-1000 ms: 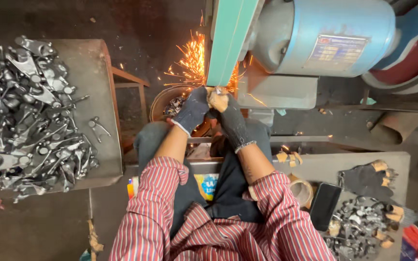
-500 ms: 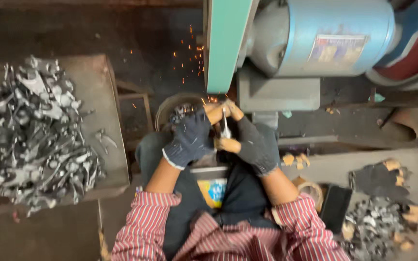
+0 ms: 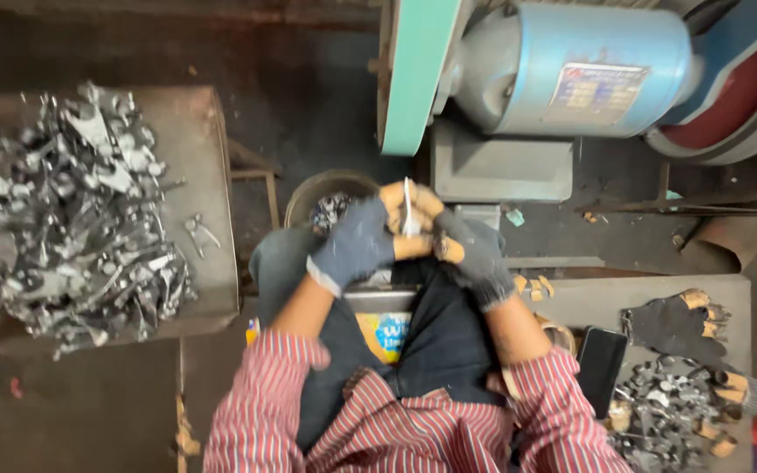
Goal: The person sits at a bench grinder and grinds small metal workpieces one at a time, holding each piece against the spinning abrasive wheel with both gloved hands while sparks fly, then places the finished piece into a pile and picks up the next piece from a tray of raw parts.
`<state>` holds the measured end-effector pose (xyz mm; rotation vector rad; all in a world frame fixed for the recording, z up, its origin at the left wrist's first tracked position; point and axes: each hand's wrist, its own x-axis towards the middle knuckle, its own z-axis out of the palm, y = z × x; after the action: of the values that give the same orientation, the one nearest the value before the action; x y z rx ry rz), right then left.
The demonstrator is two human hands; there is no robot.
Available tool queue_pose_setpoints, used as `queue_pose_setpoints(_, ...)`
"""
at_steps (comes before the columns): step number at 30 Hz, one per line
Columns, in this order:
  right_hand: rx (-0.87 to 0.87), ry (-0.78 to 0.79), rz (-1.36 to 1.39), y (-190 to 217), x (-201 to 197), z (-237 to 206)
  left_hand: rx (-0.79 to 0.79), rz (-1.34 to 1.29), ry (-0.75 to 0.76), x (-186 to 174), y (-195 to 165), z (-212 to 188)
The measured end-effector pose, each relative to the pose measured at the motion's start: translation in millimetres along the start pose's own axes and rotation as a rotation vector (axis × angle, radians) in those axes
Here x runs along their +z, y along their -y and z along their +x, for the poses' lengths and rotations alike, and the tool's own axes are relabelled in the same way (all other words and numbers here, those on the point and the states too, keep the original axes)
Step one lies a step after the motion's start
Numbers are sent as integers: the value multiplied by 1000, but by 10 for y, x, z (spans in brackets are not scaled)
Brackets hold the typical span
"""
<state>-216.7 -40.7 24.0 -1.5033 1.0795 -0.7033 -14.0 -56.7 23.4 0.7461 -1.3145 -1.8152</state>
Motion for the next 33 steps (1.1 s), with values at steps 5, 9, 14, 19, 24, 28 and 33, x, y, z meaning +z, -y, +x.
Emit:
queue_pose_setpoints(5, 12, -86, 649, -236, 290, 575, -71, -279, -112, -383, 575, 458)
queue_pose_setpoints(9, -27, -193, 413, -563, 360, 835, -94, 132, -225, -596, 1121, 753)
queue_pose_setpoints(14, 273, 84, 1432, -851, 288, 922, 91, -44, -147, -631, 1256, 645)
queue_pose_setpoints(19, 168, -170, 850, -853, 284, 863, -8, -36, -172, -563, 1105, 648)
queue_pose_setpoints(24, 489, -121, 1555, -683, 227, 766, 150, 297, -100, -462, 691, 589)
queue_pose_setpoints(28, 171, -24, 805, -546, 110, 486, -117, 361, -42, -271, 336, 218)
queue_pose_setpoints(33, 315, -111, 687, -485, 164, 415, 235, 331, -138, -250, 334, 140)
